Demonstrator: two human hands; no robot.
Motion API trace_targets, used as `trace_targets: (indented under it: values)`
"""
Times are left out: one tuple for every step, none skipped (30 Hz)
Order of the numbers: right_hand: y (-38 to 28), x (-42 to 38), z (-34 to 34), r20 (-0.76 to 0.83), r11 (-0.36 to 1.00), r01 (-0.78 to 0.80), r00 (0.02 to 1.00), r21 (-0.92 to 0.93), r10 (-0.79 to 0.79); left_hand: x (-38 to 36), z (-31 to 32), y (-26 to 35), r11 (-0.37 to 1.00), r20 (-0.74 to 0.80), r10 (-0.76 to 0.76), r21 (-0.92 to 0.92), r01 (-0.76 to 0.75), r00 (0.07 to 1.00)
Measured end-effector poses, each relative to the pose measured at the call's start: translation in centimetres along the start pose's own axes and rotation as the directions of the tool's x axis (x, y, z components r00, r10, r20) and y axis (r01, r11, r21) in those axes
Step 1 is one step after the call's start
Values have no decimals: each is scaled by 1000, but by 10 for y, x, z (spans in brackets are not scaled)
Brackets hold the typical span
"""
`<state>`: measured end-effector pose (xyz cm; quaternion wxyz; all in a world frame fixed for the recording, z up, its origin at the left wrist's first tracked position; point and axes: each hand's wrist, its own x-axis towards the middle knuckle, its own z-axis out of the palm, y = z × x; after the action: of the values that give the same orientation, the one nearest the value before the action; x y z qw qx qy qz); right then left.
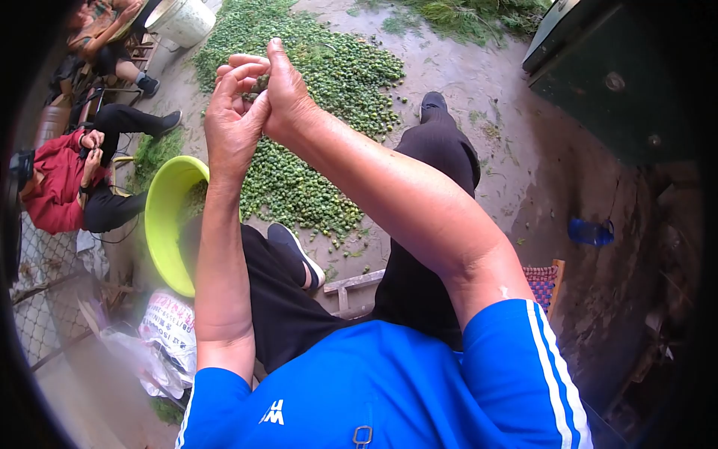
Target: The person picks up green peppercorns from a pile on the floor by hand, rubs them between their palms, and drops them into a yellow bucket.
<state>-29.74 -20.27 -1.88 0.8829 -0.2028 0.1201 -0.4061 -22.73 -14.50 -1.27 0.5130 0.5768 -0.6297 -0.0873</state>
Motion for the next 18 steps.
trace_targets:
  values:
    - [0,1,-1,7,1000,13,1000,-4,-13,0,1,2,1000,0,1,2,-1,1000]
    - [-1,2,-1,14,1000,26,1000,-8,-26,0,2,5,998,6,-51,-33,51,999]
    - [0,3,-2,14,1000,26,1000,-8,-26,0,2,8,992,14,-103,-67,103,995]
    - [-1,4,-2,13,1000,19,1000,-2,-19,0,1,11,992,15,-103,-67,104,995]
    - [-1,4,-3,11,1000,13,1000,3,-13,0,1,14,989,23,-147,-22,147,989]
    - [-2,3,-4,9,1000,13,1000,3,-13,0,1,16,982,30,-190,23,190,981]
    - [-1,2,-3,8,1000,7,1000,2,-7,-1,2,10,982,31,-190,22,190,981]
    - [-1,2,-3,7,1000,0,1000,1,0,-1,3,-1,969,53,-166,-176,173,985]
    - [-1,3,-4,8,1000,0,1000,1,0,-1,1,-10,918,69,-137,-367,153,988]
    - [-2,5,-4,4,994,-21,1000,106,21,0,-6,-8,918,69,-137,-366,153,988]
    - [-3,6,-4,2,977,-41,999,209,41,1,-14,-3,688,159,-284,-653,317,945]
    - [-3,4,-5,-15,980,-56,998,192,60,3,-20,0,348,293,-378,-834,429,878]
    - [-3,6,-6,-14,980,-53,998,194,57,4,-23,-2,350,295,-376,-832,430,878]
    - [-1,9,-7,15,966,-66,998,249,64,5,-26,-3,124,368,-359,-892,435,858]
    - [0,10,-8,44,950,-82,996,302,71,6,-29,-4,-110,435,-325,-899,423,840]
    - [-2,6,-5,50,968,-79,996,238,69,5,-29,-7,-162,450,-307,-893,419,839]
    - [0,11,-16,52,968,-81,996,239,70,6,-29,-2,-160,448,-308,-894,419,839]
    - [4,18,-32,299,930,-158,953,333,54,5,-28,4,-146,432,-370,-901,408,822]
